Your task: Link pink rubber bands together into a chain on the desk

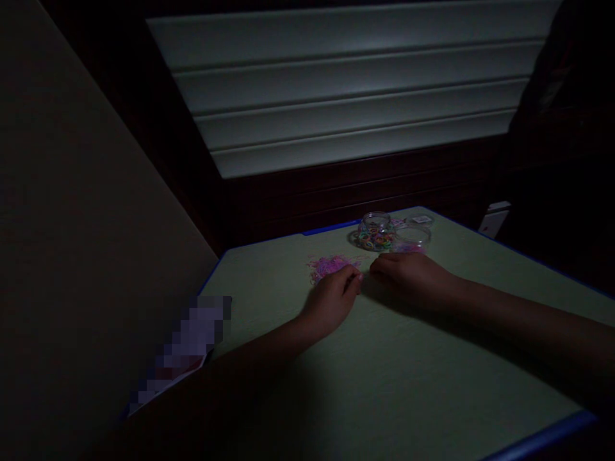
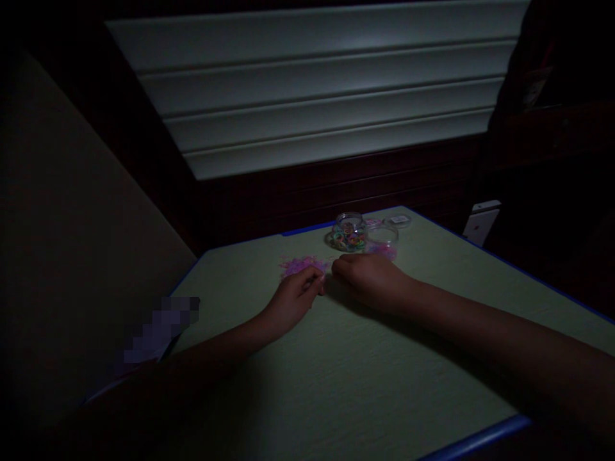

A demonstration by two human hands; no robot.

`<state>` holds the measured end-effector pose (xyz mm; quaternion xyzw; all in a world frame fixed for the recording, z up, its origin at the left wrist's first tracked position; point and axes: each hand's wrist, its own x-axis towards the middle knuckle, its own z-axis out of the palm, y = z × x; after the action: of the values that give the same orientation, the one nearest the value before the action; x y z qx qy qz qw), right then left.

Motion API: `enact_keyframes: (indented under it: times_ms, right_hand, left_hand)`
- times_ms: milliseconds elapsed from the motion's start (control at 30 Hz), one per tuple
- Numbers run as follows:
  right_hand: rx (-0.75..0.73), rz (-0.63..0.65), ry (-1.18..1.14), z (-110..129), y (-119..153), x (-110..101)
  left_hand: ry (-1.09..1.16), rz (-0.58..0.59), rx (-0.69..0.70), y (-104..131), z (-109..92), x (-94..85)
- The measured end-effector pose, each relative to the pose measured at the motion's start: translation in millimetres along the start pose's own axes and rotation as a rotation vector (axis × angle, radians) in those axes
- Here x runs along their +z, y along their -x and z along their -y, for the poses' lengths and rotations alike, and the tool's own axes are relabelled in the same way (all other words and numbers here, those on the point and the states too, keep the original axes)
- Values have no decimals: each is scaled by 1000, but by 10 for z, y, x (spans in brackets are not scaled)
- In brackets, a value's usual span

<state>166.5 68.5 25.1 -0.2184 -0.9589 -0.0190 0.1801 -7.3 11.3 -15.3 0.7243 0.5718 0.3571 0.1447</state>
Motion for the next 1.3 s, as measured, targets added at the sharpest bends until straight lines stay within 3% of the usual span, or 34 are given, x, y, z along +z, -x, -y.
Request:
enact_keyframes:
  times_ms: [200, 500, 633, 1300]
  right_hand:
    - [-70, -24, 225, -56, 7, -87]
    - [252, -154, 476, -330, 35, -403]
    - [353, -163, 562, -411, 60, -442]
    - [337, -143, 557, -389, 67, -399]
  left_hand:
    - [-1, 19, 5, -12, -13, -8]
    - [27, 20, -18, -17, -12, 4]
    - [26, 22, -24, -16, -14, 2]
    - [48, 39, -9, -14, 20, 5]
